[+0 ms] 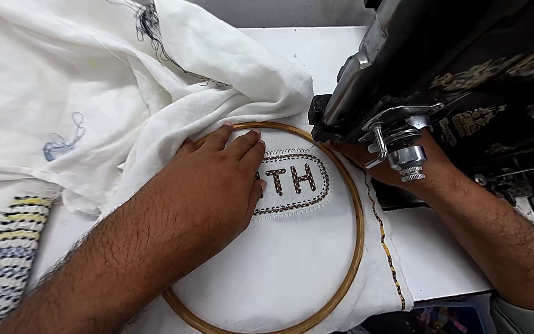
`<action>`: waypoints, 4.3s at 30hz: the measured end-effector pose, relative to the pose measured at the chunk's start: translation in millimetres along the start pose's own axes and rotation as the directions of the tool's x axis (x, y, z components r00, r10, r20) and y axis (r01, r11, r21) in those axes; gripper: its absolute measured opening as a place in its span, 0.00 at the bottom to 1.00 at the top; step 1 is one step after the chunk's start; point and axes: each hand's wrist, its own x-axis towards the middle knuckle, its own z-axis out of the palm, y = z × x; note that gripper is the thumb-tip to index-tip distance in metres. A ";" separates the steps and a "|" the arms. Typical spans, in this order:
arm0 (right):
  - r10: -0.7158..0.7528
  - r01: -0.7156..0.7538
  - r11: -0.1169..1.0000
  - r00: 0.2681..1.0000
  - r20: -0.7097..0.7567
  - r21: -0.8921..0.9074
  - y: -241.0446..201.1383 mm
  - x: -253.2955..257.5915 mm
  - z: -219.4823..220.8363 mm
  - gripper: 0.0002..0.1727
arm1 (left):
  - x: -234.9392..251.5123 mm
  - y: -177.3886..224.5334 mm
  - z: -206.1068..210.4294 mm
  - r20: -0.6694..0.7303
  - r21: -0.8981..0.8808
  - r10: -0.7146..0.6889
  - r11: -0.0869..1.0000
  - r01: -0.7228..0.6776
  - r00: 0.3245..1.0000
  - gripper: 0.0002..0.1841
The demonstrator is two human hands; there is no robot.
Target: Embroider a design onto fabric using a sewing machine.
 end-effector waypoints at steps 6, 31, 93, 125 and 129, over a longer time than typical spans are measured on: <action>0.017 -0.017 0.999 0.999 0.028 0.030 -0.1 1.9 -1.5 0.06 | 7.1 -20.4 -15.0 -0.067 -0.093 0.031 0.995 -0.037 0.997 0.16; 0.101 -0.108 0.993 0.985 0.138 0.041 -4.1 9.0 -8.3 0.10 | -25.5 -35.5 10.0 -0.474 -0.617 -0.135 0.756 -0.219 0.870 0.17; -0.162 0.174 0.983 0.972 -0.171 0.061 -7.3 -129.3 -28.6 0.09 | 7.4 -20.6 34.4 -0.468 -0.510 -0.251 0.860 -0.027 0.847 0.21; 0.739 -0.304 0.668 0.166 0.653 -0.679 175.6 -299.3 63.8 0.26 | 0.2 -23.8 28.7 -0.577 -0.381 -0.188 0.923 -0.058 0.795 0.16; 0.749 -0.260 0.662 0.196 0.632 -0.703 161.1 -288.3 33.0 0.26 | 0.8 -26.7 29.0 -0.603 -0.450 -0.232 0.889 -0.084 0.764 0.13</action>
